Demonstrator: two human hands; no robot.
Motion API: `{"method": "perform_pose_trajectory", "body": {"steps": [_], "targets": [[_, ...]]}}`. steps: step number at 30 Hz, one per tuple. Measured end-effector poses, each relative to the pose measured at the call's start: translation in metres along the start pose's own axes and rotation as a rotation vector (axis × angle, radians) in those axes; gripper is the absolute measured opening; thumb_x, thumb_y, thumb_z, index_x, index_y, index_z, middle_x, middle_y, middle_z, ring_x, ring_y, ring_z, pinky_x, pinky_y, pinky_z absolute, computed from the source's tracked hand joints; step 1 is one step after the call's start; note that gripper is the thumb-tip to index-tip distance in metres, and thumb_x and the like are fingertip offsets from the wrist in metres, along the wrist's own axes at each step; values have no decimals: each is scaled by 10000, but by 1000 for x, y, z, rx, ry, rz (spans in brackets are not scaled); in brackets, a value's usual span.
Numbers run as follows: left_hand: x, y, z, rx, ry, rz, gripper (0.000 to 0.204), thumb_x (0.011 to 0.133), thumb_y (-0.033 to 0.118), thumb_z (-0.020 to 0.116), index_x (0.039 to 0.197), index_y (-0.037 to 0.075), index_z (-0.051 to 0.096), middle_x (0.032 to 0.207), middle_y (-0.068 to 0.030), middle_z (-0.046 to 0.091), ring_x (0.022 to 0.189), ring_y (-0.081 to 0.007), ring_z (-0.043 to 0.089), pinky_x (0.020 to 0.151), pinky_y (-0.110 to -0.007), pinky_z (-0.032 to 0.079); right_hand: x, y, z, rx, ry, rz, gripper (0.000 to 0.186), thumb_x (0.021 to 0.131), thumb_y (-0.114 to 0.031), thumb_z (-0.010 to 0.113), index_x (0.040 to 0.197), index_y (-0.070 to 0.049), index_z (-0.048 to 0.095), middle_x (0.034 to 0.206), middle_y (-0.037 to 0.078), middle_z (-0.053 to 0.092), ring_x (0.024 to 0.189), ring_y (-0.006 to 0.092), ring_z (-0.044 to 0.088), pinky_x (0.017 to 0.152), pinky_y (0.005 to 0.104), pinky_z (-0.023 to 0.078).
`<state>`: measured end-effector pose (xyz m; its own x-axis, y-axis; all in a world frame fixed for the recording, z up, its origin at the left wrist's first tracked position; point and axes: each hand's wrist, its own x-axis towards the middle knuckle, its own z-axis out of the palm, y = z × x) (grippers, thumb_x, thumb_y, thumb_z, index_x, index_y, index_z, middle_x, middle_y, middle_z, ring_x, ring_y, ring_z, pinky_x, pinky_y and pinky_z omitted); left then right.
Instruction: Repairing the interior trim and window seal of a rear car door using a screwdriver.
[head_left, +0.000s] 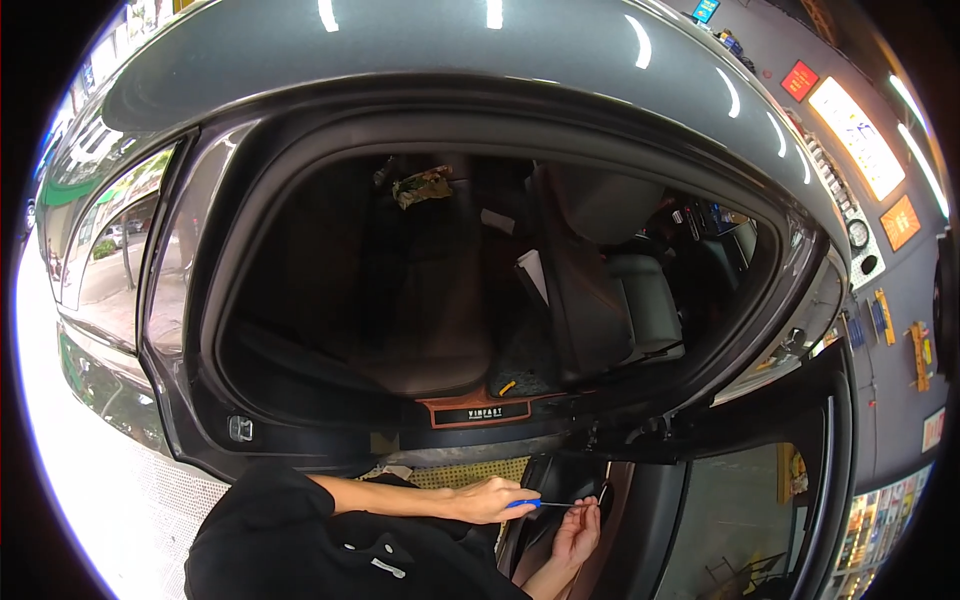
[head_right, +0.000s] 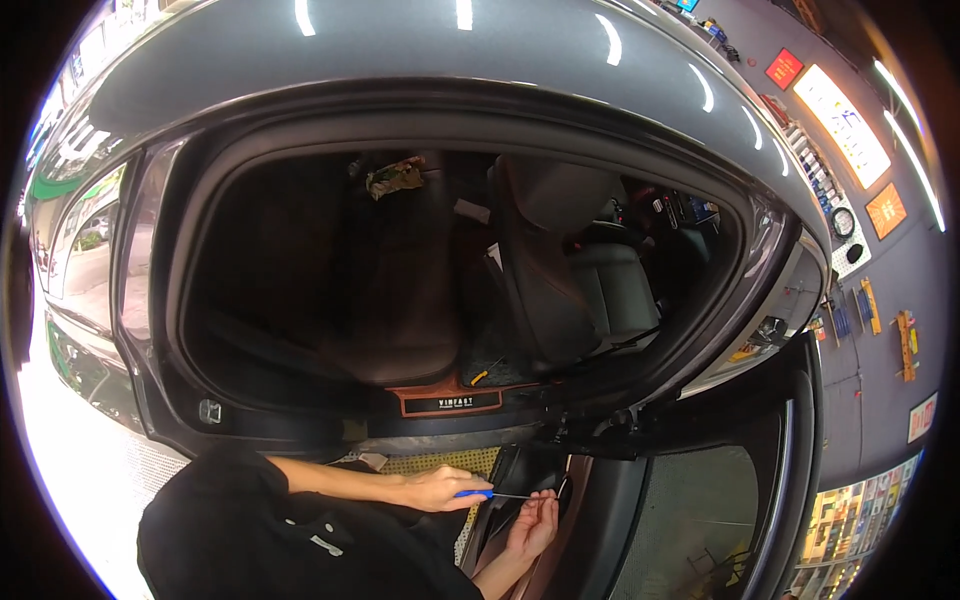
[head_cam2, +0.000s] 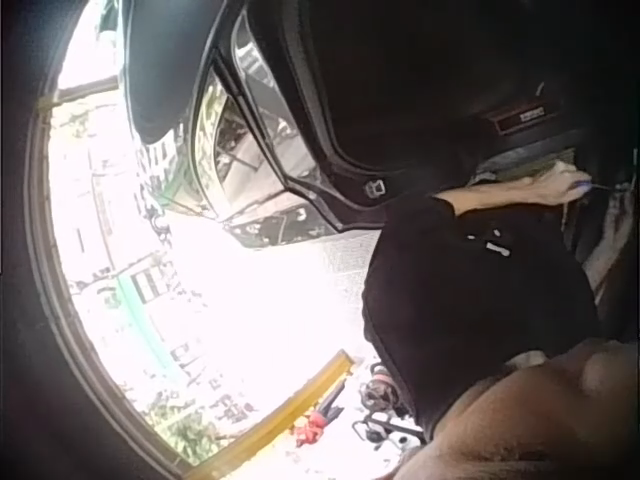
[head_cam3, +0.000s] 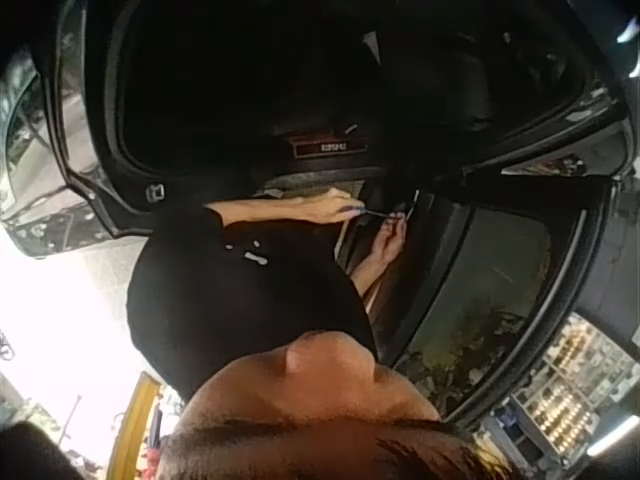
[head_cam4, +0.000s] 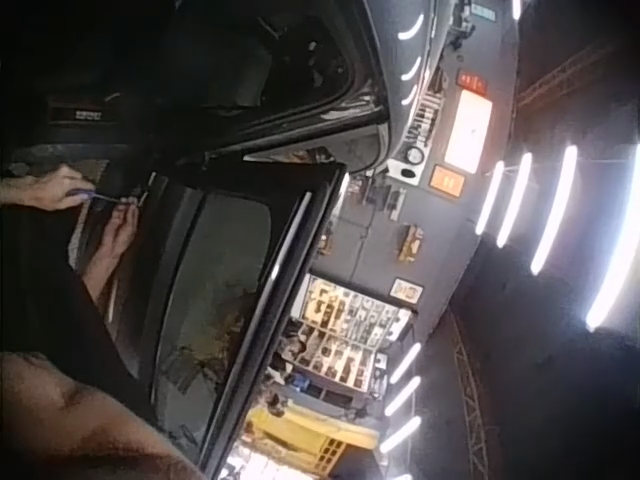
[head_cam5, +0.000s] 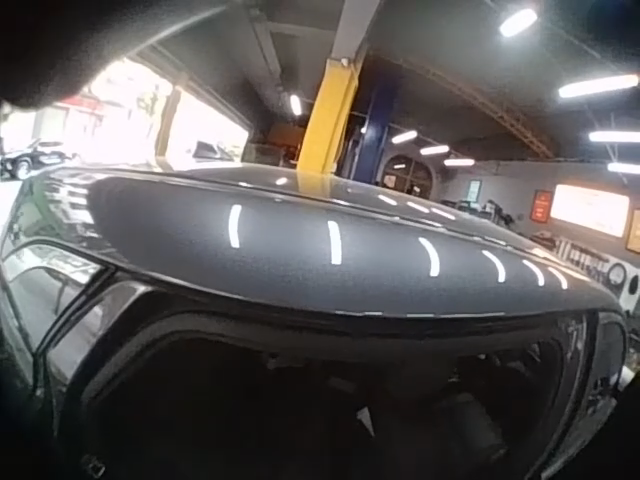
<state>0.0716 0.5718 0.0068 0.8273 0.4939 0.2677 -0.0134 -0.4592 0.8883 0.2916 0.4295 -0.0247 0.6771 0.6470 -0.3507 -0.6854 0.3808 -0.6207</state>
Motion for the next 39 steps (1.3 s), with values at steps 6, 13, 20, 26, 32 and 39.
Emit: {"method": "perform_pose_trajectory", "body": {"steps": [6,13,20,26,32,39], "targets": [[0,11,14,-464,42,-556,287,1021,270,660,1129,13,730,802,-103,673,559,-171,607,468,-318,470,-4,2,2,-29,14,-16,217,1041,-44,574,1234,53,591,1133,139,699,997,240,671,814,322,572],[15,37,2,-1154,70,-1007,264,1026,306,663,1060,47,633,726,18,517,477,-35,438,377,-186,288,-3,1,2,-27,-81,-13,217,1041,-52,580,1234,44,597,1128,130,703,1000,230,676,835,324,569],[1,16,2,-112,131,5,345,954,251,720,1184,-5,699,906,-195,722,786,-328,727,767,-390,597,1,0,-3,27,-55,1,213,1022,-25,599,1223,44,610,1122,142,704,983,235,682,836,314,580],[-8,22,18,-582,-21,-711,275,997,261,693,1121,17,718,800,-53,710,517,-153,625,452,-285,498,-8,4,4,-41,8,-48,195,1035,-65,588,1205,22,631,1069,139,713,939,224,690,799,317,585],[-5,27,9,-1446,35,-1170,197,981,142,689,1128,15,655,708,-4,531,453,-89,441,396,-245,353,-21,4,18,-127,88,12,192,1016,-80,610,1181,10,649,1064,150,726,969,253,719,838,360,586],[3,38,-1,55,-29,50,275,931,125,722,1156,-32,707,807,-179,704,757,-284,696,738,-380,547,-16,20,0,-83,63,-18,237,1047,-169,615,1191,17,645,1063,100,687,954,202,685,833,313,552]]}}
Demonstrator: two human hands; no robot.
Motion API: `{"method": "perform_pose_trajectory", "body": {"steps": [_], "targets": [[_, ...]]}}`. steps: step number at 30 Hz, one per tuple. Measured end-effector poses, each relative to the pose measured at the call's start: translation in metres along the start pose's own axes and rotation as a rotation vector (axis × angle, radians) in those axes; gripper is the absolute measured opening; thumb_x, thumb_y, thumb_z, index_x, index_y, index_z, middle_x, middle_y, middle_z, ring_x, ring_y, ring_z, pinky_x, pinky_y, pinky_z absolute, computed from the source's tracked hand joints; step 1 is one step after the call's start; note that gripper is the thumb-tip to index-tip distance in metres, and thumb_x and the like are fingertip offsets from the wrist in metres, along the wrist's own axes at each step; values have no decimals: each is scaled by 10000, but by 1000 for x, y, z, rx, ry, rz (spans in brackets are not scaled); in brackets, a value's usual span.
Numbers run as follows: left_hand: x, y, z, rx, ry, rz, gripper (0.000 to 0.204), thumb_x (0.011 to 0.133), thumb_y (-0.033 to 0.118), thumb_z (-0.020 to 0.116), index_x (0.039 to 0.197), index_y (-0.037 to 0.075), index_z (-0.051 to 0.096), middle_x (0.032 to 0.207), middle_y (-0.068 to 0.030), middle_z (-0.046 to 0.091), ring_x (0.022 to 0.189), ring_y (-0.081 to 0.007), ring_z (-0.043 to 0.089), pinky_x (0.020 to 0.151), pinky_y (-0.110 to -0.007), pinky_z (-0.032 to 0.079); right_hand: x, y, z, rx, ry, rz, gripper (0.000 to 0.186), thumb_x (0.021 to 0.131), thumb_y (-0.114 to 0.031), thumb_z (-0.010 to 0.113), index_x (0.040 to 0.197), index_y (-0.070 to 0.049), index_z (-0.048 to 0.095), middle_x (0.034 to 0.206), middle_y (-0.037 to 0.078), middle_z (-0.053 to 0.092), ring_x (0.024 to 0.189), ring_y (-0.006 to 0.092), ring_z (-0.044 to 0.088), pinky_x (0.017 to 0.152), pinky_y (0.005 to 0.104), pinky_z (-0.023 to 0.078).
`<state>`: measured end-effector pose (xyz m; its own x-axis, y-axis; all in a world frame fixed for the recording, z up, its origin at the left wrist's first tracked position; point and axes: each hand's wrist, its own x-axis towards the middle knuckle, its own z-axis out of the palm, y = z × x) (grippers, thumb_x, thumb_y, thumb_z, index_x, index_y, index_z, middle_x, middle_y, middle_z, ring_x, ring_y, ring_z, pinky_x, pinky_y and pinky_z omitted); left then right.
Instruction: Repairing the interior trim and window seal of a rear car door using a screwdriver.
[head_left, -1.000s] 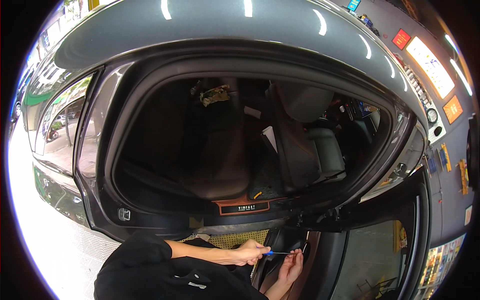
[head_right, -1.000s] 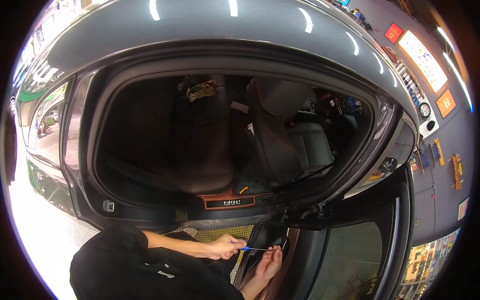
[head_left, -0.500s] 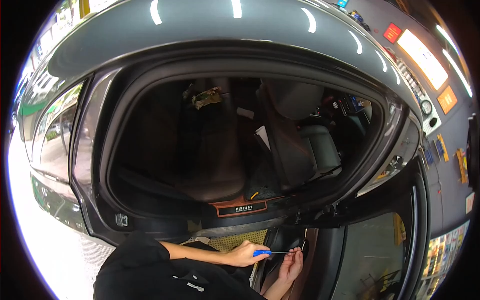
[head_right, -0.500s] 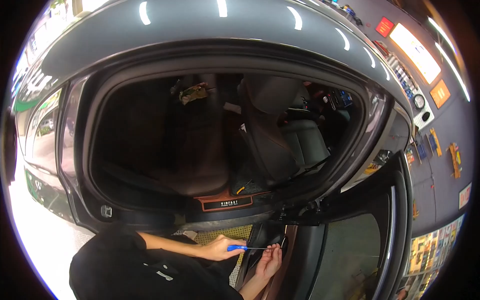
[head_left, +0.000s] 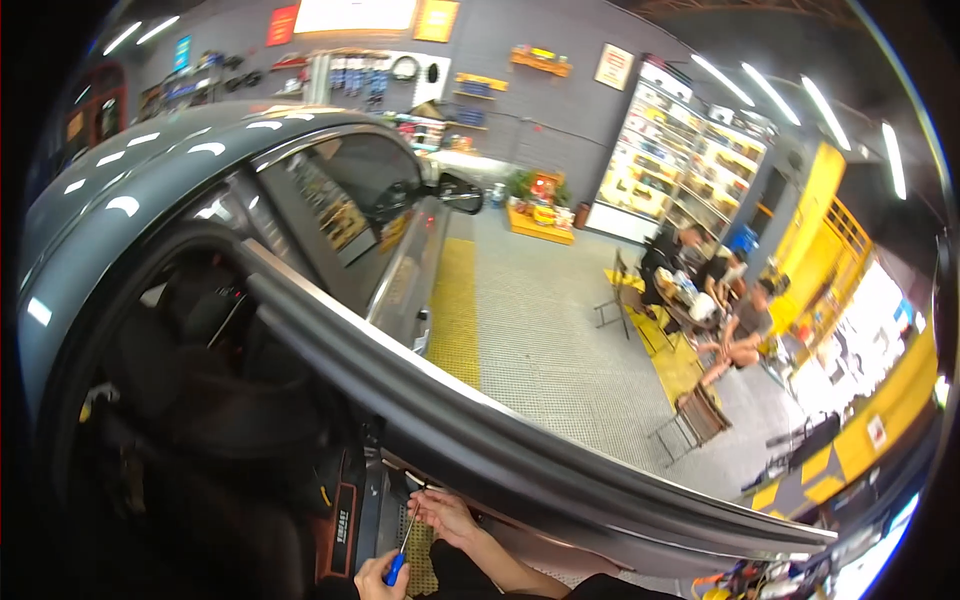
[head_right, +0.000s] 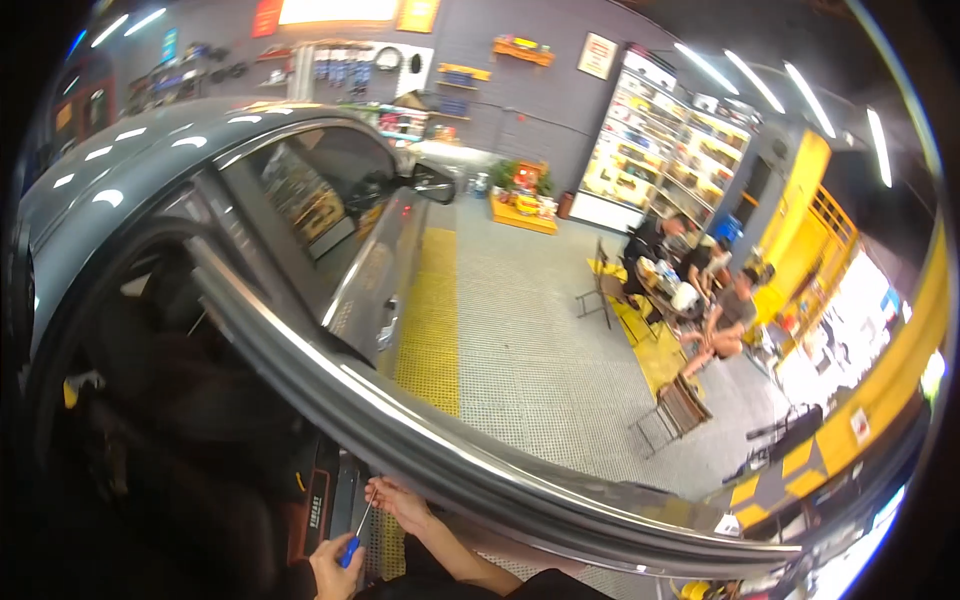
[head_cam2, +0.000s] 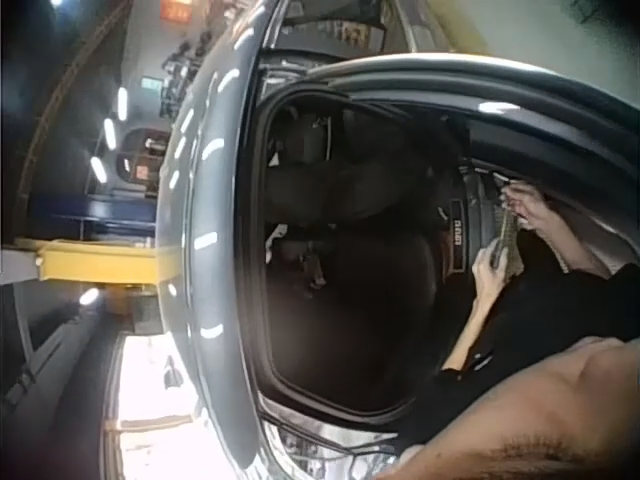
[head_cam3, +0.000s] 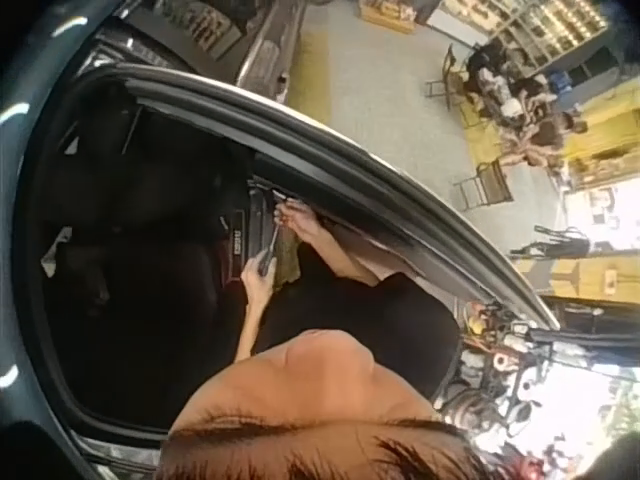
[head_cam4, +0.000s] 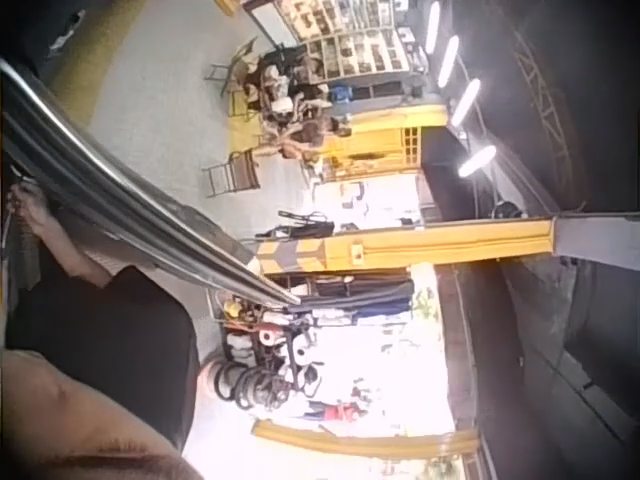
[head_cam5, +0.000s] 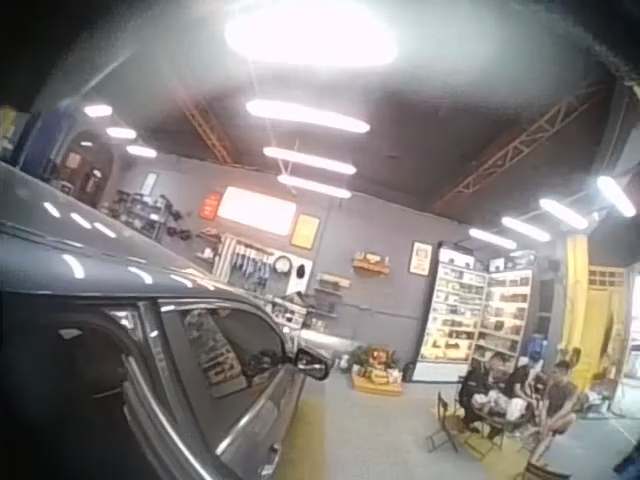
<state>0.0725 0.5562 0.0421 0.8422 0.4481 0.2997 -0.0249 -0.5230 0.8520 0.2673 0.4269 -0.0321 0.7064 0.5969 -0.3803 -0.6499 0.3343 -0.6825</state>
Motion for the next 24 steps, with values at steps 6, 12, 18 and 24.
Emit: {"method": "perform_pose_trajectory", "body": {"steps": [6,12,18,24], "targets": [[0,-8,10,-453,-167,-546,272,996,104,658,1241,-11,689,750,-65,659,548,-132,545,525,-310,452,5,13,-4,16,33,-89,274,1061,-246,602,1210,-18,639,1084,69,670,983,158,649,842,273,510],[28,-29,-15,-1679,-315,-1290,324,1079,185,493,1347,24,577,722,-11,580,394,-36,305,298,-184,265,6,8,-1,74,-183,-110,275,1052,-293,609,1213,-75,655,1061,44,683,965,152,643,855,287,513],[3,-9,-7,-271,10,-343,354,971,211,675,1220,-40,671,946,-139,734,709,-221,672,687,-333,560,23,22,-5,69,-72,-113,272,1065,-297,577,1172,-68,678,1031,35,689,951,136,644,826,268,503],[-5,-3,24,86,197,-76,144,898,96,722,972,-26,700,762,-115,700,673,-200,667,654,-361,514,13,15,2,45,-86,-143,253,1051,-282,602,1170,-70,675,1029,35,688,924,135,644,802,256,493]]}}
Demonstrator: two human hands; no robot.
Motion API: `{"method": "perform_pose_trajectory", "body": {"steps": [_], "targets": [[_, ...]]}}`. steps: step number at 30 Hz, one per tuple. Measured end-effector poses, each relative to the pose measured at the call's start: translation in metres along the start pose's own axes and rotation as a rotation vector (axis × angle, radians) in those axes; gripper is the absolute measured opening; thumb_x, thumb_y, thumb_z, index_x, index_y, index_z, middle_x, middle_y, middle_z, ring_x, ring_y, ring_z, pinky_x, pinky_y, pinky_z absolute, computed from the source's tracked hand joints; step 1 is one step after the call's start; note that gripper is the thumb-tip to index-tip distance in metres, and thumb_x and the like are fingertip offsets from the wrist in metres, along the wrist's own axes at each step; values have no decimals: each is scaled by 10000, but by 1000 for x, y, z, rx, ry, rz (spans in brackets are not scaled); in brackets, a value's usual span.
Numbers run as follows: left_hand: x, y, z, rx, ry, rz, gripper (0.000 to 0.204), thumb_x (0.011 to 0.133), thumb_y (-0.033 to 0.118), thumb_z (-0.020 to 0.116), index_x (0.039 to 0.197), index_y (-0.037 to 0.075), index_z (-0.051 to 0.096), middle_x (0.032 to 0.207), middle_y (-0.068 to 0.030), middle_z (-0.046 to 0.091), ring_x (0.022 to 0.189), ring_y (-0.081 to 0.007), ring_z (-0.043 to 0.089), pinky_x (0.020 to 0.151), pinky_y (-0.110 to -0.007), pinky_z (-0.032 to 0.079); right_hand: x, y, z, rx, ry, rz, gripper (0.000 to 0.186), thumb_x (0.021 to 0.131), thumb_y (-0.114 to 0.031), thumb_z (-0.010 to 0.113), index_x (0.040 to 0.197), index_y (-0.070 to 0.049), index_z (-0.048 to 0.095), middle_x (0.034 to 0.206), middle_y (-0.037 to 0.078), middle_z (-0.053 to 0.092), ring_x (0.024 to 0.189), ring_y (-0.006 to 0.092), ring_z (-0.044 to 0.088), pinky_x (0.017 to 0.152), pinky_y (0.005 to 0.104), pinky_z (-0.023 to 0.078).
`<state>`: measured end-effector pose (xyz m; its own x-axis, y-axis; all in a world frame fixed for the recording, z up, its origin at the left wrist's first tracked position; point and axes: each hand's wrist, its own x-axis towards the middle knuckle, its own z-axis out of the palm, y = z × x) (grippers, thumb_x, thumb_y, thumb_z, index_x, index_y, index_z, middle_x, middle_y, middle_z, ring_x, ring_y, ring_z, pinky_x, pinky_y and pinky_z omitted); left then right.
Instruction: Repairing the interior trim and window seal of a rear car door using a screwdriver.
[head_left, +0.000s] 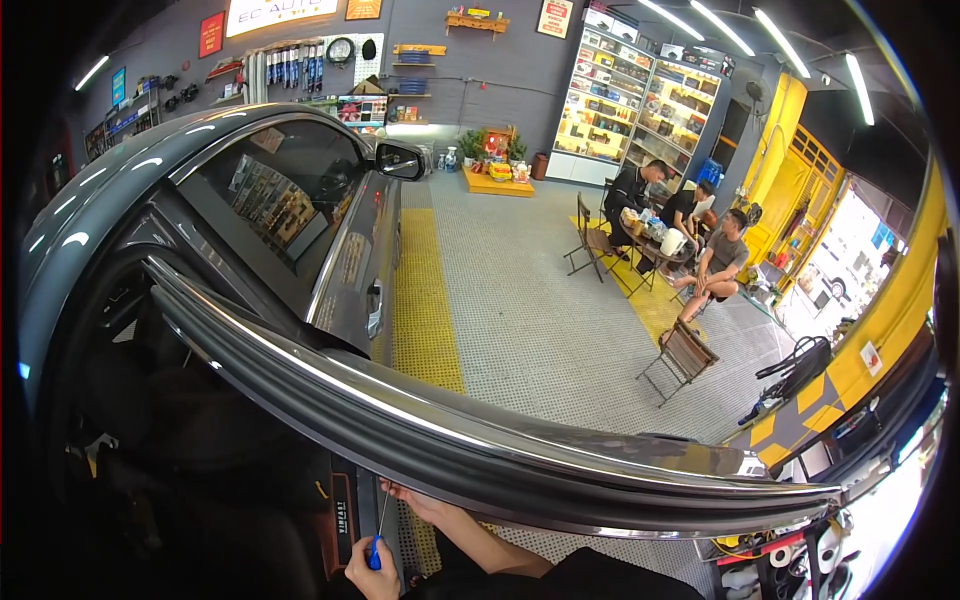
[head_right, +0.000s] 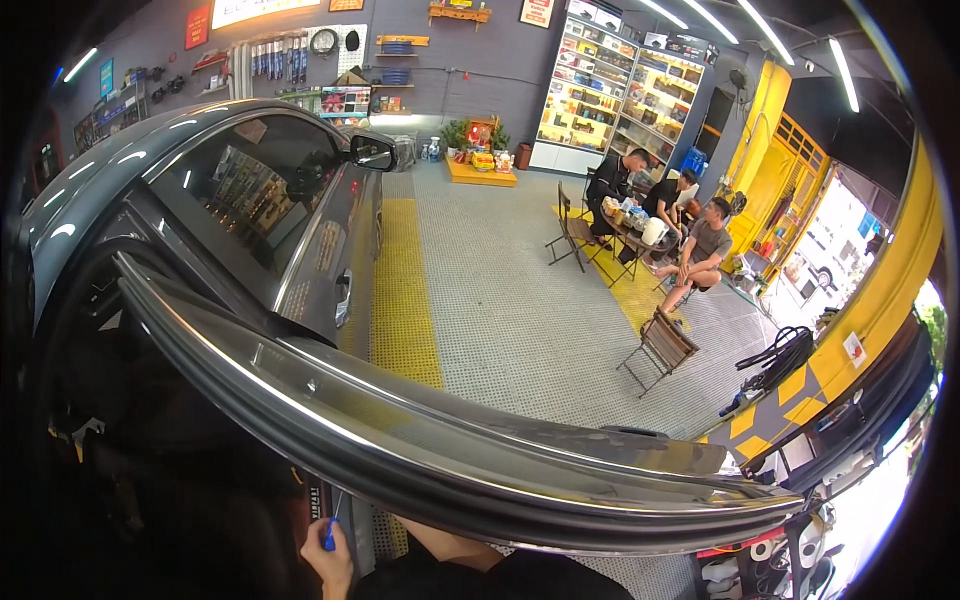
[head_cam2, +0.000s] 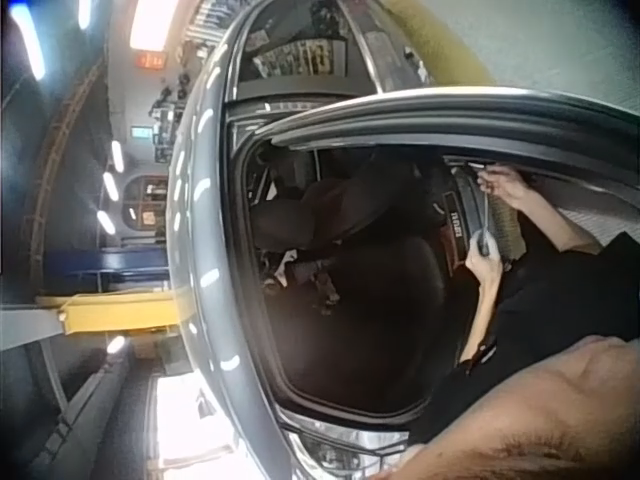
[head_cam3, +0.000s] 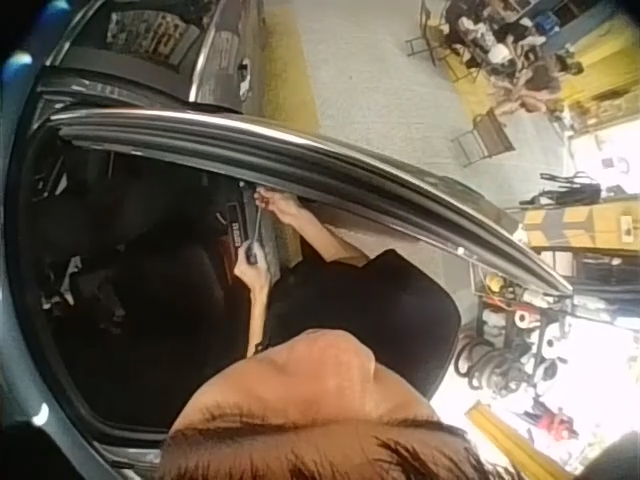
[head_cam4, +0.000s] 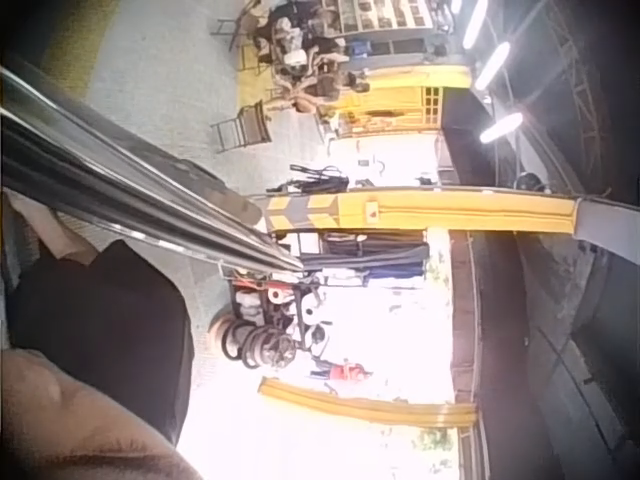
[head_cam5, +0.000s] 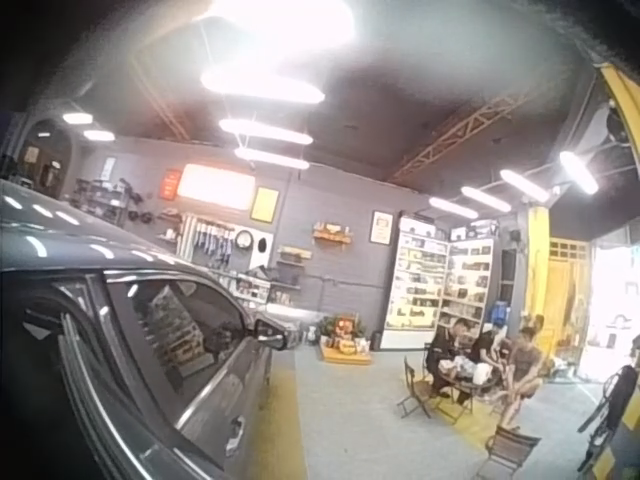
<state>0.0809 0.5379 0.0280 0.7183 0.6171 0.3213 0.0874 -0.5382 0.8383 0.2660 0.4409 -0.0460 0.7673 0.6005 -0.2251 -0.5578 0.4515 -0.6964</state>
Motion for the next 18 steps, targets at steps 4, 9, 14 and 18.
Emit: {"method": "perform_pose_trajectory", "body": {"steps": [4,9,14,18], "targets": [[-6,-17,7,-211,-42,-290,132,943,148,711,925,29,656,658,-62,606,492,-146,529,462,-305,411,-10,-3,4,79,-33,-80,243,1047,-270,611,1186,-80,668,1032,41,686,923,139,640,801,265,492],[-2,-39,2,-1390,-238,-1488,241,1005,276,659,884,106,540,602,-16,504,383,-86,359,315,-231,270,2,10,-12,30,36,48,235,1048,-257,616,1208,-92,663,1054,40,687,959,144,639,818,266,493],[-2,-19,-4,-892,-178,-908,153,1023,240,628,978,107,568,651,-19,535,409,-66,384,341,-209,248,11,20,-18,6,104,54,251,1054,-280,612,1208,-90,668,1071,26,692,943,127,636,809,260,488],[-3,9,-16,-83,-93,-128,261,957,189,703,1134,2,663,814,-85,642,669,-170,560,629,-325,447,8,17,-17,77,9,-30,224,1040,-238,621,1191,-82,679,1070,41,701,947,142,648,803,267,492]]}}
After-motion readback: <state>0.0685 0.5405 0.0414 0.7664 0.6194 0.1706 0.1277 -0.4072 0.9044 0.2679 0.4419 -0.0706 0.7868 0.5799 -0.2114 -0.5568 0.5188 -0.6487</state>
